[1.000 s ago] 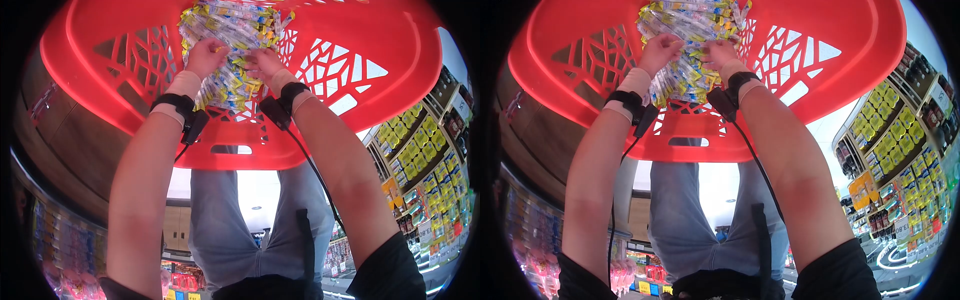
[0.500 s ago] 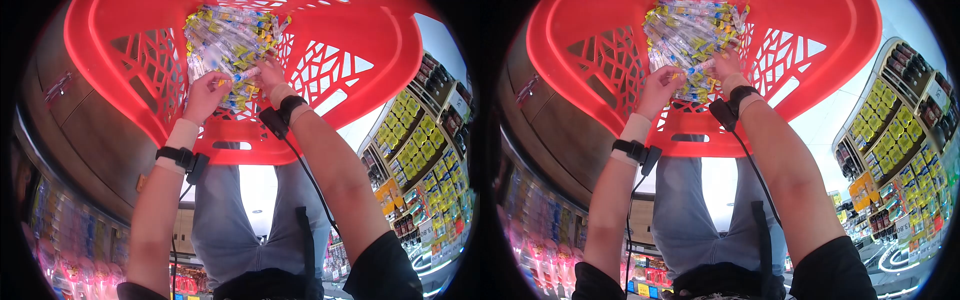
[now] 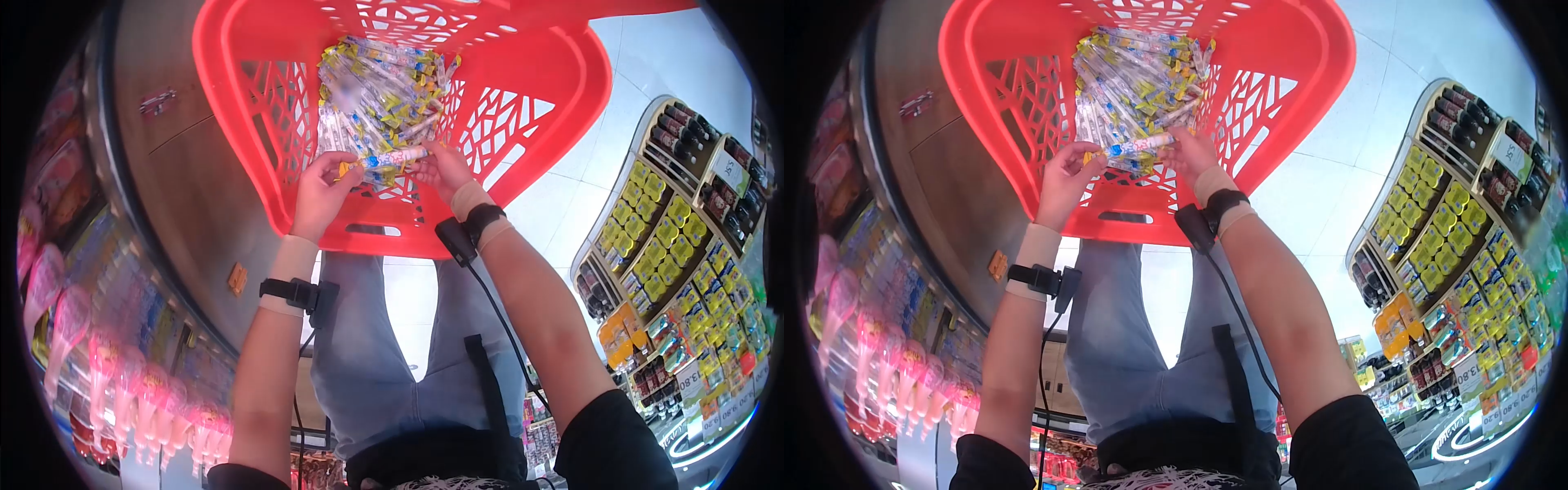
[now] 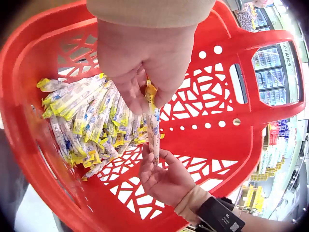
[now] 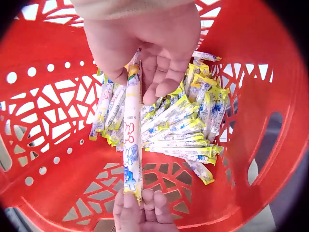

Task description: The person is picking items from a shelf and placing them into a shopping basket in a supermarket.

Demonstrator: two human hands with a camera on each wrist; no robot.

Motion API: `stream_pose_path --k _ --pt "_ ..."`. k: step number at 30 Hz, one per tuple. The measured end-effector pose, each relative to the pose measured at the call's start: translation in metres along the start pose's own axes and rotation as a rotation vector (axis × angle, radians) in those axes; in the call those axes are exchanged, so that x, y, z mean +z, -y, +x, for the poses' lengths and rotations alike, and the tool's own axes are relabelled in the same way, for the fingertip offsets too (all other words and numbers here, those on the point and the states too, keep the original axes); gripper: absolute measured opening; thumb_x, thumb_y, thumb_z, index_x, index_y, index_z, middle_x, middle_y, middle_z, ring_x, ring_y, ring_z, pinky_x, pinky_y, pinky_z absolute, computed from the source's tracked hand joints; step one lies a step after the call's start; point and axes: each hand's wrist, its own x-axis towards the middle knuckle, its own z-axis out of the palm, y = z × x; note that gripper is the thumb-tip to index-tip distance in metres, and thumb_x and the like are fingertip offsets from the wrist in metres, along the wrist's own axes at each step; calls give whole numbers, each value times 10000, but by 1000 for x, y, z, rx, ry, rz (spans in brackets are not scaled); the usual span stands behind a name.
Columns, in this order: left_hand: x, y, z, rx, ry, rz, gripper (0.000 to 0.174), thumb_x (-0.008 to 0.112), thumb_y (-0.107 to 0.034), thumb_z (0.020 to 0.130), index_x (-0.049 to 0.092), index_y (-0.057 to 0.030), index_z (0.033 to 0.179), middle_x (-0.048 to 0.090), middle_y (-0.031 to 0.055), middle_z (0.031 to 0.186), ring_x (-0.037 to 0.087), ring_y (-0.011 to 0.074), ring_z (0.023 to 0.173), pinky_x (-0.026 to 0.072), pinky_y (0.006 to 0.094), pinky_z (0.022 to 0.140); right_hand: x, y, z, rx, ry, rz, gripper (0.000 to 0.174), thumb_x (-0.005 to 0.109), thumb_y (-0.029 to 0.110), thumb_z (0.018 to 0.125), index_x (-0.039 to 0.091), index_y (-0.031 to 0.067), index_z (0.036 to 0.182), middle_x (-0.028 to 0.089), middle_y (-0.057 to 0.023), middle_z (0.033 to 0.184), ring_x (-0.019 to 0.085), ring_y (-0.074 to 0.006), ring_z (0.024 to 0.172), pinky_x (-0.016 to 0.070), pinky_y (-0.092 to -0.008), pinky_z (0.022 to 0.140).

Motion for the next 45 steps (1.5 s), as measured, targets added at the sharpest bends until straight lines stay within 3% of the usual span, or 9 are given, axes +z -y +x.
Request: stream_pose_path --k 6,12,15,20,25,29,32,36,45 --pt "6 -37 -39 24 -112 -170 324 676 -50 935 563 28 1229 673 67 1001 657 124 898 551 278 825 1 15 -74 0 115 -135 181 645 270 970 602 101 925 618 2 739 578 -106 586 493 -249 567" --pt "16 -76 -78 33 -204 -329 364 685 -47 927 551 22 1258 687 68 1014 669 119 854 536 252 768 4 33 -152 19 316 -223 210 651 270 967 614 66 1005 605 -11 773 590 -102 642 519 -258 595" --pt "28 -105 -96 36 -200 -482 264 638 -91 971 587 11 1208 684 57 951 655 122 848 542 294 799 5 44 -194 36 449 -331 244 613 275 995 620 46 1077 639 -34 820 609 -97 685 534 -267 626" --pt "43 -150 -130 52 -96 -448 152 639 -115 975 640 -1 1076 684 49 940 633 106 788 518 265 756 15 63 -260 49 632 -386 298 591 281 1010 613 30 1167 668 -59 870 636 -111 729 542 -279 637" --pt "66 -189 -160 87 -64 -425 191 655 -145 970 648 11 1080 683 39 946 639 98 820 523 254 766 31 82 -321 -29 690 -450 297 542 249 1033 574 19 1220 675 -82 902 654 -129 773 544 -274 659" --pt "75 -223 -189 60 51 -342 308 585 -178 1013 623 50 1217 678 74 1077 657 138 927 531 305 856 43 101 -366 -80 735 -482 283 520 241 1042 549 19 1216 684 -94 918 662 -133 790 541 -267 694" --pt "77 -244 -209 83 114 -273 308 586 -189 1014 627 50 1204 679 74 1063 654 137 922 535 307 847 49 110 -398 -119 756 -489 282 509 238 1044 543 20 1220 696 -109 946 673 -140 811 537 -265 736" --pt "87 -285 -245 177 69 -216 259 659 -224 973 691 18 1060 682 29 882 606 86 757 505 248 721 55 118 -432 -142 801 -519 343 483 233 1050 501 4 1305 695 -137 1041 688 -185 878 543 -304 831" --pt "89 -345 -305 281 57 -157 181 675 -192 959 676 -12 981 688 16 833 613 74 738 492 240 694 89 126 -501 -315 857 -561 338 536 189 1027 515 -10 1299 687 -112 1036 686 -180 899 548 -312 807"
